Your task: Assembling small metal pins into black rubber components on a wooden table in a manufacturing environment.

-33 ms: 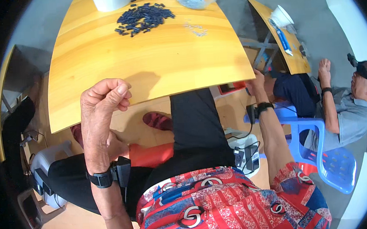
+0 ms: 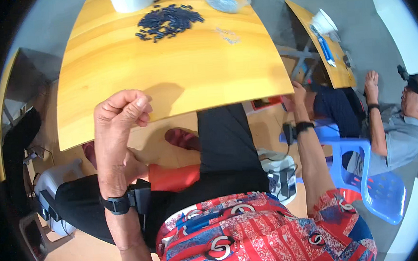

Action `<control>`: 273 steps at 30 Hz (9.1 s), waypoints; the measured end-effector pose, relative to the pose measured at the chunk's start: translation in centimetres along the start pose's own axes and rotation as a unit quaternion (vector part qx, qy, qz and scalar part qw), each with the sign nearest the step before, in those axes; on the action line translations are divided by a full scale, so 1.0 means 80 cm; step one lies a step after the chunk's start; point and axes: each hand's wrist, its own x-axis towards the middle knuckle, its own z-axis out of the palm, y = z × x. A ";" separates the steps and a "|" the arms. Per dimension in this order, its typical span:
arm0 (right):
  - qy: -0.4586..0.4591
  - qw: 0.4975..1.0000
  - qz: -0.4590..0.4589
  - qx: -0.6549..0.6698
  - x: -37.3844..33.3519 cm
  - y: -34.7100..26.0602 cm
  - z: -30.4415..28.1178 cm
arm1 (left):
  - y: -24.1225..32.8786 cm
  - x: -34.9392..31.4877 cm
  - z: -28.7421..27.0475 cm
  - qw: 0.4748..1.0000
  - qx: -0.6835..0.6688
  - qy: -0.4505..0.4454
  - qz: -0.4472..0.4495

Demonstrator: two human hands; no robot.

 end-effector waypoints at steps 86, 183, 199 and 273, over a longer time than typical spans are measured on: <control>-0.404 0.664 -0.571 -0.265 -0.092 -0.497 0.281 | -0.011 0.029 -0.002 0.982 0.159 -0.012 0.105; -0.298 0.738 -0.553 -0.245 -0.178 -0.524 0.372 | -0.018 0.022 -0.019 0.954 0.210 0.031 0.213; -0.382 0.744 -0.547 -0.028 -0.311 -0.478 0.212 | -0.011 0.013 -0.018 0.994 -0.107 -0.038 -0.004; -0.256 0.807 -0.530 0.057 -0.331 -0.435 0.151 | -0.023 -0.007 0.015 0.959 -0.222 -0.141 -0.109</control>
